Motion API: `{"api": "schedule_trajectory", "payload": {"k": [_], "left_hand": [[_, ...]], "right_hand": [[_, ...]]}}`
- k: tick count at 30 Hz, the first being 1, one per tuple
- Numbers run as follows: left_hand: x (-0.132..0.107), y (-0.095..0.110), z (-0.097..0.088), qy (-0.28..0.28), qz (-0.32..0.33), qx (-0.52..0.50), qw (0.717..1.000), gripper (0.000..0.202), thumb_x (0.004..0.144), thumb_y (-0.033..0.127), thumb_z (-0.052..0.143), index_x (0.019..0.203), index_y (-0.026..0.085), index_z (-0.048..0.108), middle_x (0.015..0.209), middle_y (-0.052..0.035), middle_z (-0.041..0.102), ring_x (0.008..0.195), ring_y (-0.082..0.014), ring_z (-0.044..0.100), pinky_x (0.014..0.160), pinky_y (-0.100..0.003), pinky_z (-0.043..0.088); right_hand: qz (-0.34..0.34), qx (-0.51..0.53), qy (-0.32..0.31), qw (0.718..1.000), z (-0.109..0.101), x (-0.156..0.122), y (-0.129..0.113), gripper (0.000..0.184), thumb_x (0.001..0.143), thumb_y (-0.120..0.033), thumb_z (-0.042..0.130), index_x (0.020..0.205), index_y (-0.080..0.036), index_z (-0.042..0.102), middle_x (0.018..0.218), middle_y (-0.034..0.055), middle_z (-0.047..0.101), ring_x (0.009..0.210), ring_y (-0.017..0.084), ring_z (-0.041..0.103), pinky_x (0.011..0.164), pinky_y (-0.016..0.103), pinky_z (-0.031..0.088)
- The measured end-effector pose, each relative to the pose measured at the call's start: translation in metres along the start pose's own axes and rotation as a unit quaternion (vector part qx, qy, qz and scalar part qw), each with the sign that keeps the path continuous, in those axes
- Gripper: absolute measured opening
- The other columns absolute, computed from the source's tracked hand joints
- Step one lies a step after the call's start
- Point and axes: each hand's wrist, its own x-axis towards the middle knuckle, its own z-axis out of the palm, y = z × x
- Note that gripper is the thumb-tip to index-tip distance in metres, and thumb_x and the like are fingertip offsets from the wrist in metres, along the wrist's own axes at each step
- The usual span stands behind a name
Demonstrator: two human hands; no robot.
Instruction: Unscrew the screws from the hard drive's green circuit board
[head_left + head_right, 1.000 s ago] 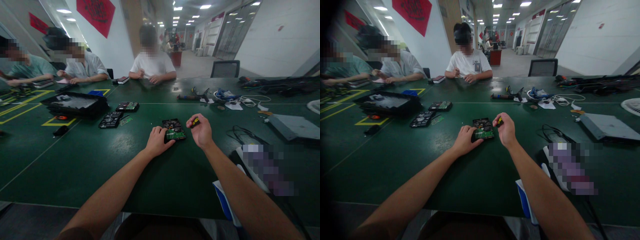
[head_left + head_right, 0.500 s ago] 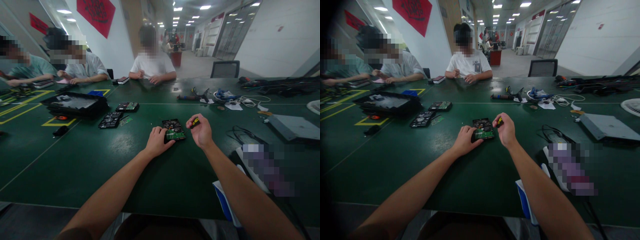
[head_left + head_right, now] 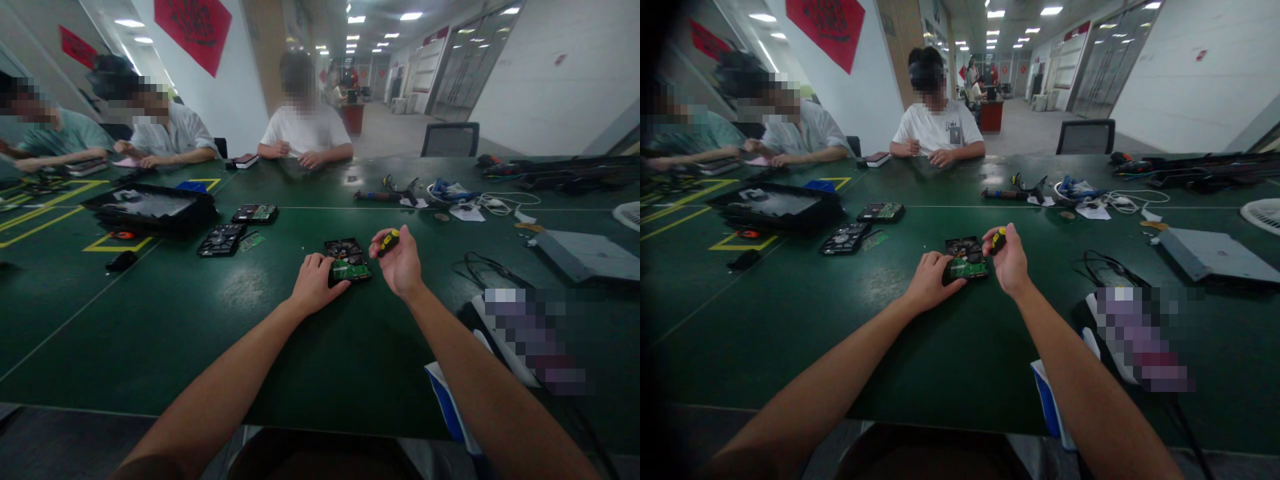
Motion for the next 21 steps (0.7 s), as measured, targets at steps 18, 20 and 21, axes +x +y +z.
{"api": "schedule_trajectory", "payload": {"k": [18,20,21], "left_hand": [[-0.0004,-0.0005,0.0004,-0.003,-0.003,-0.002,1.000,0.065,0.085,0.060,0.070,0.135,0.021,0.057,0.123,-0.0134,0.055,0.122,-0.0345,0.047,0.105,-0.051,0.047],[-0.0003,-0.0002,0.0003,0.000,-0.003,0.001,1.000,0.064,0.085,0.060,0.070,0.134,0.021,0.057,0.122,-0.0130,0.055,0.122,-0.0344,0.047,0.105,-0.051,0.047],[-0.0002,-0.0001,0.0002,0.000,-0.002,0.002,1.000,0.064,0.084,0.060,0.070,0.134,0.021,0.058,0.122,-0.0128,0.055,0.122,-0.0343,0.048,0.105,-0.050,0.047]], "right_hand": [[0.019,-0.003,-0.014,1.000,-0.0027,-0.0007,-0.0061,0.051,0.094,-0.073,0.045,0.086,-0.027,0.064,0.062,-0.0023,0.050,0.056,0.016,0.051,0.056,0.032,0.044],[0.021,-0.010,-0.015,1.000,-0.0016,-0.0009,-0.0063,0.057,0.094,-0.077,0.040,0.088,-0.026,0.067,0.062,-0.0016,0.050,0.056,0.016,0.050,0.056,0.032,0.044],[0.023,-0.013,-0.016,1.000,-0.0013,-0.0010,-0.0061,0.057,0.094,-0.076,0.042,0.088,-0.026,0.068,0.064,-0.0011,0.052,0.058,0.016,0.051,0.056,0.032,0.044]]}}
